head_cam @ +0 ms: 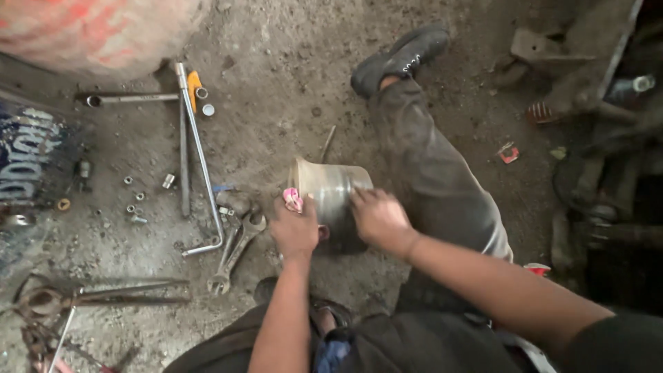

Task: Cleaning and preparing a cylindrical metal part using a rag and sandpaper.

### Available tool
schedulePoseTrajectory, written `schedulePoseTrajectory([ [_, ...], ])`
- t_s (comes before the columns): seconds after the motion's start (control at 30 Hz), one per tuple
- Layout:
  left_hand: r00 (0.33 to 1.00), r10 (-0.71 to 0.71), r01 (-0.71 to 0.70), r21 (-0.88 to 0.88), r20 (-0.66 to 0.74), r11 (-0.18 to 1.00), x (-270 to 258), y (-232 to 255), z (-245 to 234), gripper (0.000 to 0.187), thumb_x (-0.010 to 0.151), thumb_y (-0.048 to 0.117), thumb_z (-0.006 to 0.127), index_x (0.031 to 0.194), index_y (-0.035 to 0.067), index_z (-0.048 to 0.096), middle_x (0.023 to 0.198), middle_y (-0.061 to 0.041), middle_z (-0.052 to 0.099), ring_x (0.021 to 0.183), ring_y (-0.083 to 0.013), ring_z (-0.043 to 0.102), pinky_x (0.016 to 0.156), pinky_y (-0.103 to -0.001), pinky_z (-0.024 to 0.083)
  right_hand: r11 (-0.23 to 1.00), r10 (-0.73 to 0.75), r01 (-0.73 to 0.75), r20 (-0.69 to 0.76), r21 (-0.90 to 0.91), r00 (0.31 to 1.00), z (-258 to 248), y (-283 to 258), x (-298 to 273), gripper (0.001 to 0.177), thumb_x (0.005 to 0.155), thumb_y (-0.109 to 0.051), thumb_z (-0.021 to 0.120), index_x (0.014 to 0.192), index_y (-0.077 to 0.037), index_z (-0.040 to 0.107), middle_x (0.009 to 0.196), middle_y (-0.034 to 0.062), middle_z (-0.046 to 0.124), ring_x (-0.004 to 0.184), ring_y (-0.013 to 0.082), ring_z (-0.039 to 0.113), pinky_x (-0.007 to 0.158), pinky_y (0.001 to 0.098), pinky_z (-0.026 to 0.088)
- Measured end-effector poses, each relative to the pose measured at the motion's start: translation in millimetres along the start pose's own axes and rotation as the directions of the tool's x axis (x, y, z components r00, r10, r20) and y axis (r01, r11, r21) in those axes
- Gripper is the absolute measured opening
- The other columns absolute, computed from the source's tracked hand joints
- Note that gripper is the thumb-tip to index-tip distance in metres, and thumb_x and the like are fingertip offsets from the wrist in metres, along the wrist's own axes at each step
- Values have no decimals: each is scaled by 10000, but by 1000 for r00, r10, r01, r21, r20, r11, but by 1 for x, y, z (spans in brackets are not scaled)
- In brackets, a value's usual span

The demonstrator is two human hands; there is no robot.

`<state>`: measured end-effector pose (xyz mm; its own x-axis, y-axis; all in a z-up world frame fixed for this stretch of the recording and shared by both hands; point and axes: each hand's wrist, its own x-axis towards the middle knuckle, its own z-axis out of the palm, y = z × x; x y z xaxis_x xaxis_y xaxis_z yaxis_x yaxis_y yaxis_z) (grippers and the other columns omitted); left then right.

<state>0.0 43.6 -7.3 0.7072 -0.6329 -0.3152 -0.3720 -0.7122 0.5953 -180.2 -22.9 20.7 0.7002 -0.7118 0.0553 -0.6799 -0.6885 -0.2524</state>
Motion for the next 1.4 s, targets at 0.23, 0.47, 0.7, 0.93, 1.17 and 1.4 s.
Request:
schedulePoseTrajectory([
  [0.23, 999, 24, -27, -54, -42, 998, 2, -8, 5, 565, 816, 467, 755, 1172, 46, 635, 1026, -272, 733, 964, -492, 696, 876, -563, 543, 958, 265, -284, 512, -43, 817, -2, 13, 29, 390, 983, -263, 509, 1297, -81, 652, 1274, 165, 681, 1063, 365, 684, 886, 492, 561],
  [0.47, 983, 169, -168, 15, -76, 986, -3, -9, -2, 544, 843, 451, 755, 1140, 12, 631, 1027, -287, 716, 921, -518, 670, 846, -578, 522, 999, 2, -3, -35, -42, 999, 2, 12, 29, 442, 834, -263, 574, 1161, 2, 710, 1184, 193, 707, 972, 369, 722, 753, 482, 591],
  [0.7, 996, 78, -75, 66, -43, 995, -2, -15, 1, 556, 834, 501, 743, 1102, 26, 637, 960, -282, 712, 895, -506, 684, 838, -575, 538, 996, 87, -81, 268, -32, 959, -11, 6, 15, 373, 910, -291, 535, 1182, -73, 669, 1125, 203, 755, 922, 367, 724, 774, 475, 574],
  [0.93, 989, 119, -116, 44, -88, 992, -5, -15, 3, 599, 828, 503, 753, 1165, 21, 639, 962, -300, 713, 891, -515, 681, 817, -578, 535, 947, 319, -275, 609, -168, 726, -8, 17, 55, 353, 1074, -314, 465, 1271, -123, 687, 1221, 157, 757, 1099, 330, 722, 960, 452, 569],
  [1.17, 994, 98, -99, -27, -51, 995, -4, -21, 3, 579, 822, 495, 739, 1147, 26, 641, 973, -285, 720, 907, -503, 690, 825, -566, 542, 999, -49, 50, -99, 1, 994, 5, 11, 5, 472, 775, -270, 551, 1136, -6, 700, 1037, 219, 772, 808, 379, 726, 673, 502, 559],
  [1.4, 994, 101, -103, -44, -48, 994, -6, -7, -5, 498, 832, 457, 759, 1101, 52, 652, 935, -263, 727, 892, -498, 695, 796, -567, 543, 949, 305, -288, 600, -128, 740, -9, 21, 40, 381, 1055, -320, 455, 1299, -136, 683, 1191, 165, 755, 1075, 347, 711, 954, 471, 551],
])
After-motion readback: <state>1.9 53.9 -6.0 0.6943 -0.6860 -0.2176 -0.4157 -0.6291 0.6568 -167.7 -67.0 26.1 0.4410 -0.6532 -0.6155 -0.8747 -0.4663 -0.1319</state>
